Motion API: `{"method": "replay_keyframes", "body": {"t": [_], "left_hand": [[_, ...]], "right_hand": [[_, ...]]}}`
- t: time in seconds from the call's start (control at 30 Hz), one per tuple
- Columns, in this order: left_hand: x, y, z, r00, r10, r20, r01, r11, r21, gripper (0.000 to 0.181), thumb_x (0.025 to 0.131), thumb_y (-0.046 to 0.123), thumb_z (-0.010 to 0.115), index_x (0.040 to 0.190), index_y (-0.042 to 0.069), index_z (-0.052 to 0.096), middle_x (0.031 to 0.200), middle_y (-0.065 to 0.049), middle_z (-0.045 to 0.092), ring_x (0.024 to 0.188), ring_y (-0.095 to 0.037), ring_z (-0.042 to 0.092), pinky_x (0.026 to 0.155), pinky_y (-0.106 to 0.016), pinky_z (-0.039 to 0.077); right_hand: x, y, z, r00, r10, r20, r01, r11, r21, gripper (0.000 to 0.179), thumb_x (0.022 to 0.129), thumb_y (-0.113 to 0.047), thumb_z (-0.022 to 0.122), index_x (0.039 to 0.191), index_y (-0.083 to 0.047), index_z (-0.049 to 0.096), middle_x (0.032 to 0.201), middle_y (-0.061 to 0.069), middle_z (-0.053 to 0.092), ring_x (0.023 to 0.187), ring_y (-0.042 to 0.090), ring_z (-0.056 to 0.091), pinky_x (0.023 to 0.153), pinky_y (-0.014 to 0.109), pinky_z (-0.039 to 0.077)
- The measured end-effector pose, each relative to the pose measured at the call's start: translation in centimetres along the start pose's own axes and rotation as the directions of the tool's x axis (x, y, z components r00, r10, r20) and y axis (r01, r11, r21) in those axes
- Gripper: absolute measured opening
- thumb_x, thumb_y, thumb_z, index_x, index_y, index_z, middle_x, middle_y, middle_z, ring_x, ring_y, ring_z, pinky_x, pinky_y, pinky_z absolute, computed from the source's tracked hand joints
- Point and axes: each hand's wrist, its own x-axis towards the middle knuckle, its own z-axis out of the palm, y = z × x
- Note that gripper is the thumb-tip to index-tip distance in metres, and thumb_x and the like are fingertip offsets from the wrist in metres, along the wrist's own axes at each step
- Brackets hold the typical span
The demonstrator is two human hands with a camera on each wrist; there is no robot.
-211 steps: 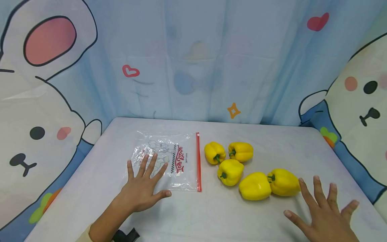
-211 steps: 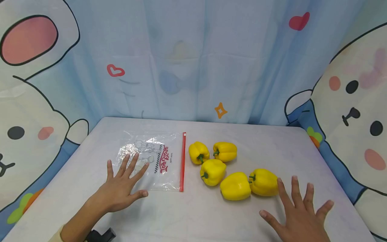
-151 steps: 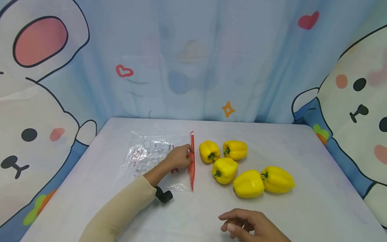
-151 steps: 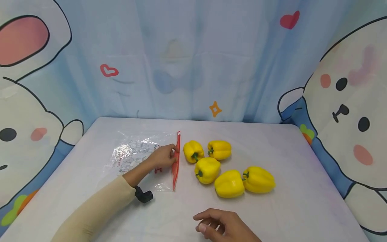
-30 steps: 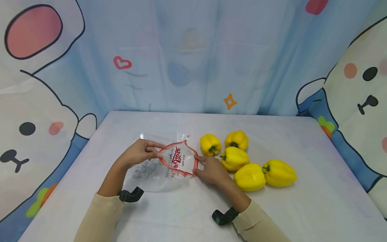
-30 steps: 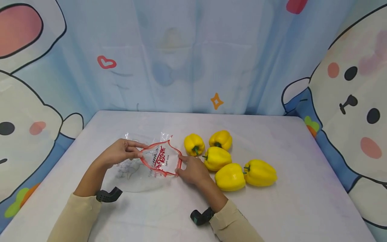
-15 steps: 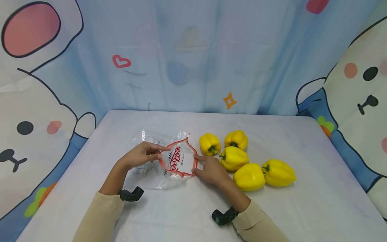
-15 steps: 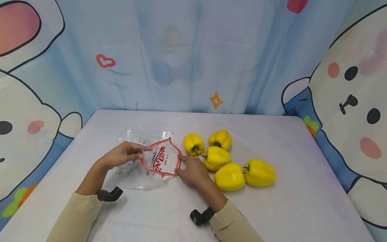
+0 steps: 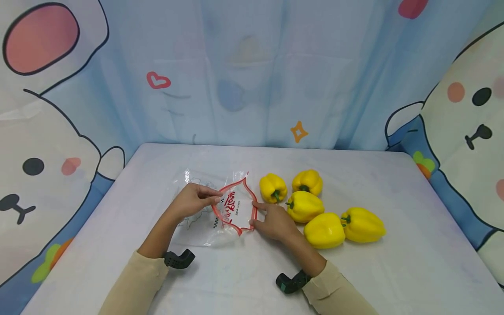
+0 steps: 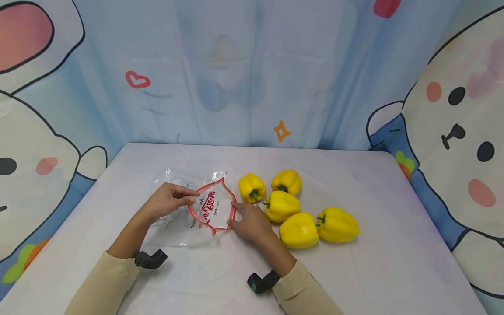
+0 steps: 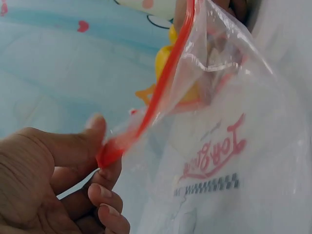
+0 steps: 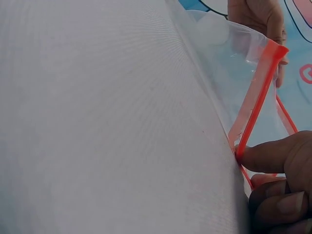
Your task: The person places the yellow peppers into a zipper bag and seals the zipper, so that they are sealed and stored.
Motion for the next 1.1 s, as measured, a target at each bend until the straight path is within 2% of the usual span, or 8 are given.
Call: {"method": "replay_keyframes", "body": {"t": [0.1,0.23,0.37,0.5,0.73,0.87,1.0,1.1], "left_hand": [[-0.1,0.3,0.1,1.0,0.0,-0.005,0.0,1.0,-0.015,0.026,0.09,0.024,0.074,0.113,0.012,0.076,0.106,-0.004,0.073,0.088,-0.018,0.064,0.071,-0.026,0.051],[-0.2,0.5,0.0,1.0,-0.003,-0.002,0.003,0.999,-0.037,0.027,0.09,0.022,0.073,0.114,0.011,0.075,0.104,-0.005,0.074,0.078,-0.015,0.061,0.069,-0.031,0.054],[-0.2,0.4,0.0,1.0,-0.011,0.008,0.012,0.997,-0.077,0.028,0.091,0.021,0.071,0.116,0.007,0.073,0.102,-0.007,0.074,0.075,-0.013,0.064,0.075,-0.038,0.059],[-0.1,0.1,0.3,1.0,-0.005,0.018,0.007,0.994,-0.11,0.029,0.092,0.021,0.071,0.117,0.005,0.073,0.101,-0.007,0.075,0.079,-0.012,0.067,0.079,-0.039,0.061],[0.4,0.3,1.0,1.0,-0.014,0.027,0.018,0.986,-0.165,0.029,0.092,0.024,0.071,0.116,0.007,0.074,0.099,-0.007,0.074,0.077,-0.014,0.068,0.074,-0.034,0.061],[0.7,0.5,1.3,1.0,-0.016,0.011,0.018,0.982,-0.187,0.028,0.093,0.023,0.07,0.117,0.009,0.073,0.1,-0.009,0.071,0.08,-0.016,0.066,0.072,-0.032,0.062],[0.8,0.5,1.6,0.998,-0.062,-0.001,0.06,0.973,-0.223,0.026,0.094,0.022,0.069,0.117,0.011,0.073,0.101,-0.009,0.069,0.083,-0.017,0.064,0.069,-0.03,0.062],[0.8,0.6,1.8,0.996,-0.093,0.0,0.09,0.965,-0.245,0.026,0.094,0.021,0.069,0.117,0.012,0.073,0.101,-0.009,0.068,0.083,-0.017,0.063,0.069,-0.029,0.062]], "right_hand": [[0.0,0.0,0.0,1.0,-0.005,-0.003,0.005,1.0,-0.003,0.058,0.086,-0.04,0.074,0.14,-0.028,0.056,0.064,0.0,0.052,0.06,0.017,0.049,0.052,0.024,0.038],[-0.1,0.0,0.0,1.0,-0.006,-0.003,0.006,1.0,0.009,0.057,0.086,-0.04,0.073,0.14,-0.028,0.057,0.055,0.0,0.042,0.05,0.016,0.041,0.046,0.022,0.032],[-0.2,-0.2,0.0,1.0,-0.01,-0.007,0.01,1.0,0.022,0.056,0.087,-0.039,0.073,0.139,-0.027,0.057,0.051,-0.002,0.037,0.045,0.014,0.034,0.044,0.021,0.029],[-0.4,-0.2,0.0,1.0,-0.015,-0.011,0.015,1.0,0.021,0.056,0.086,-0.039,0.074,0.138,-0.026,0.058,0.05,-0.002,0.035,0.043,0.013,0.031,0.043,0.02,0.026],[-0.5,-0.4,-0.3,1.0,0.011,-0.005,-0.011,1.0,0.029,0.052,0.086,-0.037,0.074,0.136,-0.027,0.061,0.058,0.0,0.042,0.055,0.016,0.042,0.048,0.023,0.031],[-0.4,-0.8,-0.7,1.0,-0.004,-0.024,0.004,1.0,0.025,0.051,0.087,-0.034,0.074,0.135,-0.027,0.062,0.061,0.001,0.045,0.059,0.017,0.045,0.05,0.024,0.032],[-0.8,-1.4,-1.2,1.0,-0.016,-0.026,0.016,1.0,0.003,0.054,0.087,-0.036,0.074,0.137,-0.025,0.06,0.063,0.001,0.047,0.061,0.016,0.046,0.051,0.024,0.035],[-1.6,-1.9,-1.9,0.999,-0.013,-0.032,0.013,1.0,0.005,0.056,0.087,-0.037,0.075,0.139,-0.024,0.058,0.06,0.002,0.049,0.056,0.016,0.045,0.05,0.023,0.036]]}}
